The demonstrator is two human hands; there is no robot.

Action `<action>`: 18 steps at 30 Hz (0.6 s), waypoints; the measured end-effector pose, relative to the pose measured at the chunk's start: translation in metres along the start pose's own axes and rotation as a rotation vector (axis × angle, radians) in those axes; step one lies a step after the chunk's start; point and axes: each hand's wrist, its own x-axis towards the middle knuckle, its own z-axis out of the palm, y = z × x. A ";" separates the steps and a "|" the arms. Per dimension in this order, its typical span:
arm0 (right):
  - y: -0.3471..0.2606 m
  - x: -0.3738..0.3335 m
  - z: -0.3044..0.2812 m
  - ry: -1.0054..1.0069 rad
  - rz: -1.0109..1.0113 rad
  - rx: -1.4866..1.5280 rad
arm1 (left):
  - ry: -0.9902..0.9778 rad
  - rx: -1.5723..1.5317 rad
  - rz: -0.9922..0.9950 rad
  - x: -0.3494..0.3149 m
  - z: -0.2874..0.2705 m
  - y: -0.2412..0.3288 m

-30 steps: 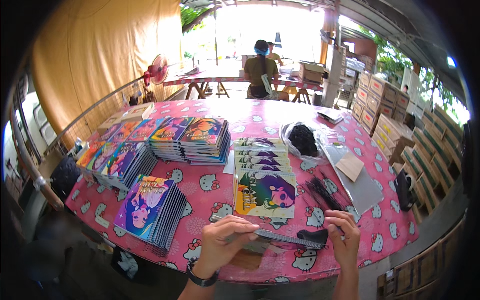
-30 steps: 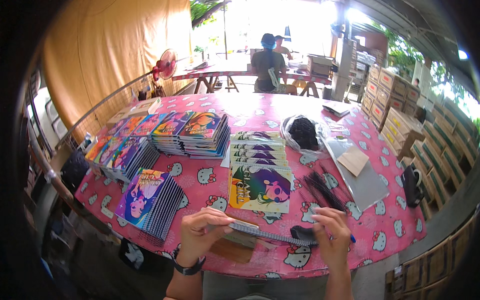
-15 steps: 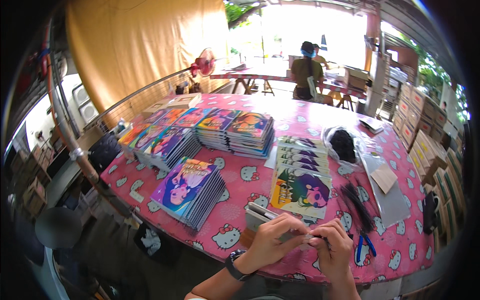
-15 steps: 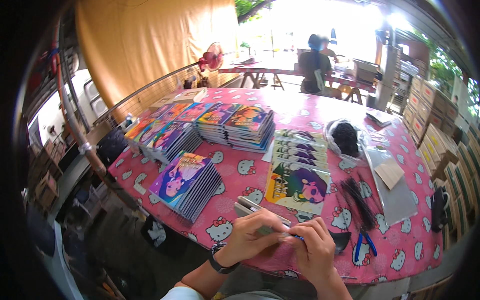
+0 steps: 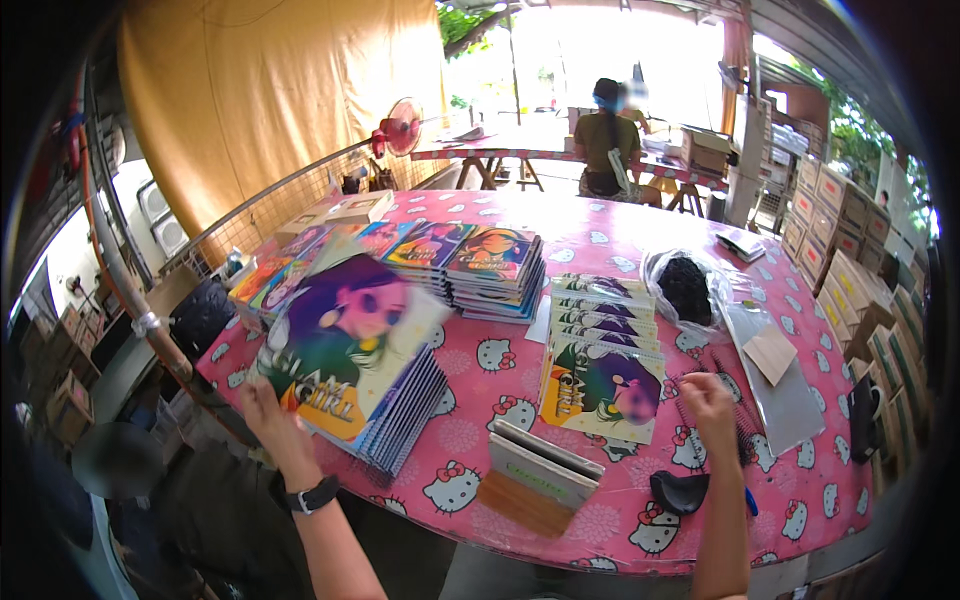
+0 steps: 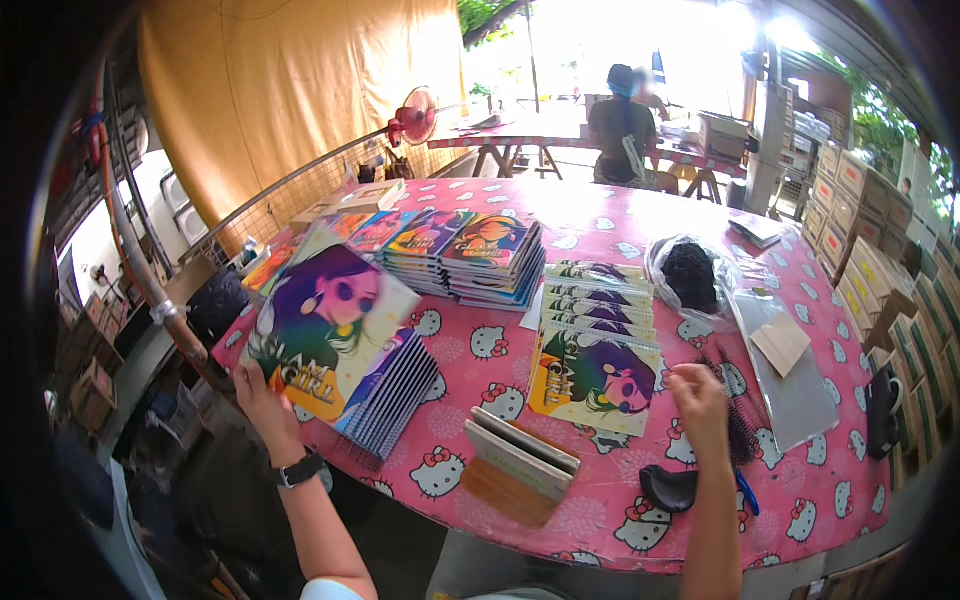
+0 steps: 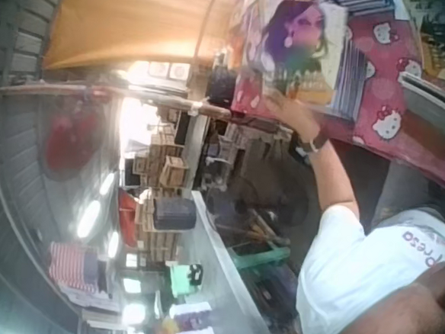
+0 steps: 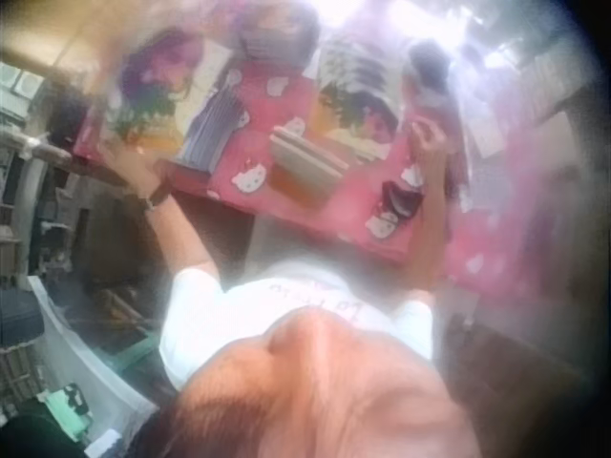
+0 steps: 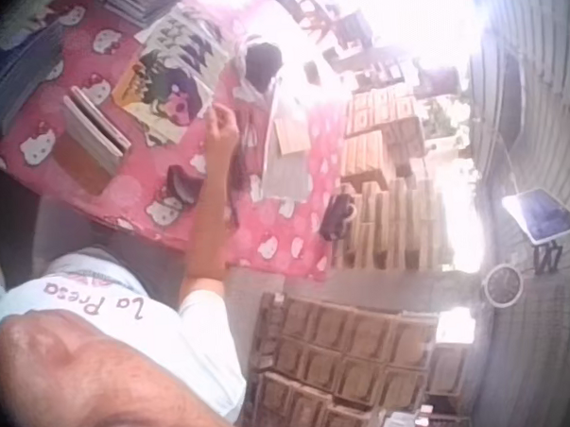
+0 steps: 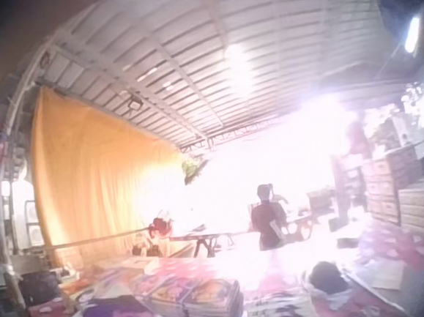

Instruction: The person binds notebooks by manually threading plastic spiral coils through pre-punched holes in stacks of paper and covers, then finishes the ends of the coils.

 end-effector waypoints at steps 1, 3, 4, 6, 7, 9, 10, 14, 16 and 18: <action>0.026 0.007 0.021 -0.029 -0.047 -0.079 | 0.002 0.174 0.116 0.014 -0.031 -0.033; 0.058 0.016 0.050 0.025 -0.026 -0.239 | -0.053 0.541 0.242 0.008 -0.068 -0.081; 0.067 0.019 0.058 0.051 -0.016 -0.322 | -0.115 0.731 0.255 0.001 -0.081 -0.098; 0.076 0.029 0.059 0.008 0.194 -0.164 | -0.168 0.913 0.251 -0.008 -0.084 -0.110; 0.079 0.032 0.057 -0.012 0.297 -0.091 | -0.151 0.907 0.240 -0.011 -0.081 -0.109; 0.104 0.036 0.063 0.013 0.248 -0.004 | -0.165 0.656 0.210 -0.007 -0.081 -0.117; 0.111 0.038 0.061 0.010 0.221 -0.121 | -0.194 0.530 0.124 -0.005 -0.078 -0.115; 0.122 0.041 0.063 0.056 0.183 -0.180 | -0.267 0.346 0.052 0.000 -0.072 -0.117; 0.114 0.041 0.068 0.057 0.189 -0.182 | -0.297 0.327 -0.018 0.002 -0.077 -0.119; 0.103 0.042 0.071 0.049 0.169 -0.252 | -0.321 0.291 -0.117 0.010 -0.084 -0.120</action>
